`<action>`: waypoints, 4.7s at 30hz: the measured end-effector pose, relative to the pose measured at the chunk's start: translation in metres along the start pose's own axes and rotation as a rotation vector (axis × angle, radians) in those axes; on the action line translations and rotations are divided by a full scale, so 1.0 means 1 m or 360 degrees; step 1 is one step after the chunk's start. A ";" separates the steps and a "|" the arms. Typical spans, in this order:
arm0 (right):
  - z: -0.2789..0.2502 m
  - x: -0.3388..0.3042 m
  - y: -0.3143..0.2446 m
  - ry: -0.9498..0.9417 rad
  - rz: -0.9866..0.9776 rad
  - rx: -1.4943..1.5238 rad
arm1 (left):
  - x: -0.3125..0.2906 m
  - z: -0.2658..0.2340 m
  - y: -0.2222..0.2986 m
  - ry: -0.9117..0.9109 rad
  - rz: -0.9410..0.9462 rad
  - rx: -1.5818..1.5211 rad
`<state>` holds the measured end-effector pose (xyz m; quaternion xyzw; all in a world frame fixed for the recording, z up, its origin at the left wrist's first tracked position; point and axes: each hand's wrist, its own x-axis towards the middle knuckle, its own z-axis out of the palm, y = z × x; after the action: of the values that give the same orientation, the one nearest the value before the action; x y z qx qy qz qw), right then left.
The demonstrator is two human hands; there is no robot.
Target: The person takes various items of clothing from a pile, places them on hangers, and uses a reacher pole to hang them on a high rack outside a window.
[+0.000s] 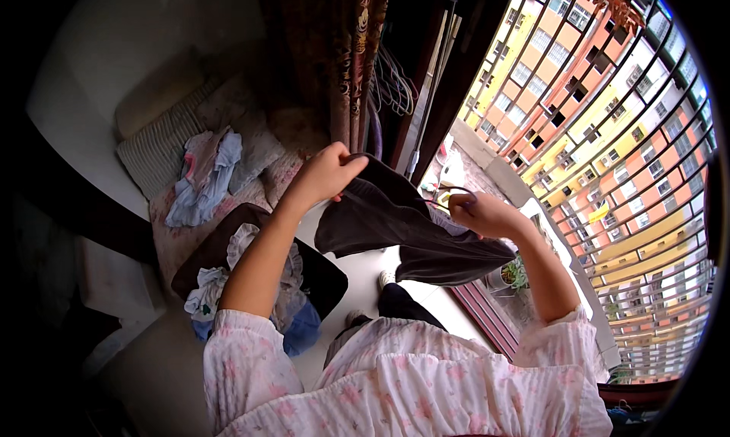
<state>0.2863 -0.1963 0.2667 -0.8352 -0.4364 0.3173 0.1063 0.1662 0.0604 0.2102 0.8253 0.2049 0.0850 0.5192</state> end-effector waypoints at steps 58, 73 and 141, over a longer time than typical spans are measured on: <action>-0.018 0.099 0.104 0.1008 -0.0628 0.0417 | 0.041 -0.021 -0.019 0.0351 0.0685 0.0307; -0.050 0.170 0.128 0.0102 -0.0540 0.0779 | 0.038 -0.015 -0.035 0.0532 0.0385 0.0376; 0.087 -0.281 0.274 0.2489 0.0284 0.1639 | -0.089 0.455 0.247 -0.0611 0.1673 -0.0426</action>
<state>0.2956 -0.5917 0.1976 -0.6918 0.0185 -0.1729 0.7009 0.3083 -0.4448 0.2340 0.7441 -0.3433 0.2055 0.5351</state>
